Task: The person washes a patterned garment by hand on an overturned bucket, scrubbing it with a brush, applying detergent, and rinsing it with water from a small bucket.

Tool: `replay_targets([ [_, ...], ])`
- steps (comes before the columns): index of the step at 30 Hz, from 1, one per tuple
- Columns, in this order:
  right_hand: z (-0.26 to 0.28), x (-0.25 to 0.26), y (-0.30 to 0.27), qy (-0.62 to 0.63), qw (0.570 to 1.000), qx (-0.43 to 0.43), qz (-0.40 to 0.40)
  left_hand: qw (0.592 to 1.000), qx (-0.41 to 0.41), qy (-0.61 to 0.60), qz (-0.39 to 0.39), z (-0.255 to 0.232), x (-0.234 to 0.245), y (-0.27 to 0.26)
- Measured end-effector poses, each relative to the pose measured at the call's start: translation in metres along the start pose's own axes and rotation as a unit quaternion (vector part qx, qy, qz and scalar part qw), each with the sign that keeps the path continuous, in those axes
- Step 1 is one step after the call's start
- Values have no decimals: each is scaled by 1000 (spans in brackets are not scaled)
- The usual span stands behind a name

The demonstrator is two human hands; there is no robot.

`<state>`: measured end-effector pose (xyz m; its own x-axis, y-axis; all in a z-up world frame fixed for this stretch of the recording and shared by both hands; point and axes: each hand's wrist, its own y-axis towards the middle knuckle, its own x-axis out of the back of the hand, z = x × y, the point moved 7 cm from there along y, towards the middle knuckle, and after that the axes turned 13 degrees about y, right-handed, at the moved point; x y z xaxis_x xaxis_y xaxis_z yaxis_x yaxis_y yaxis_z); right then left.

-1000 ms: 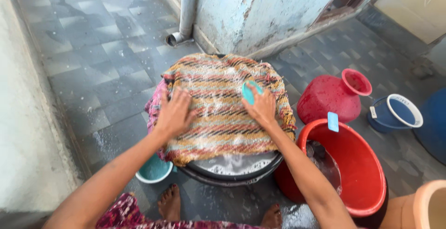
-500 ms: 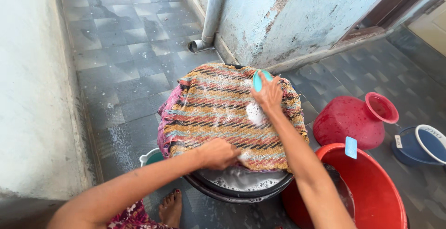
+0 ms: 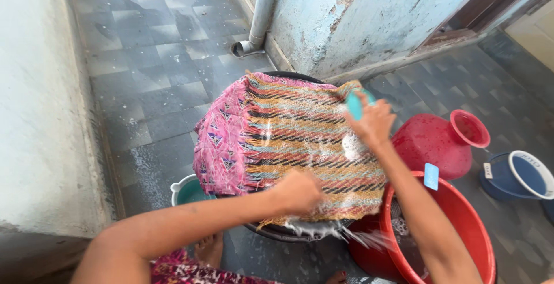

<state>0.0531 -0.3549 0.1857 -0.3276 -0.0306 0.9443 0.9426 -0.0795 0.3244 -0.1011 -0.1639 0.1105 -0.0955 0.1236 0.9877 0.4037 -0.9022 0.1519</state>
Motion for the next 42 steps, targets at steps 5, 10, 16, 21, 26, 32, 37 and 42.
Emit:
replay_targets([
  [5,125,-50,-75,268,916,251,162,978,190,21,85,69,-84,-41],
  [10,205,-74,-34,237,892,381,59,967,189,154,77,51,-113,-34],
  [16,215,-93,5,213,928,277,125,979,188,13,83,79,-94,-44],
  [21,203,-69,-44,291,880,357,112,954,113,146,-238,87,-53,-70],
  [26,214,-119,85,168,960,159,158,954,101,85,-267,94,-66,-59],
  [32,176,-123,-13,254,911,260,193,942,104,155,-277,83,-69,-59],
  [37,180,-127,20,206,933,216,200,950,88,158,-256,86,-71,-57],
  [42,193,-123,75,167,965,20,199,944,89,157,-277,88,-59,-60],
])
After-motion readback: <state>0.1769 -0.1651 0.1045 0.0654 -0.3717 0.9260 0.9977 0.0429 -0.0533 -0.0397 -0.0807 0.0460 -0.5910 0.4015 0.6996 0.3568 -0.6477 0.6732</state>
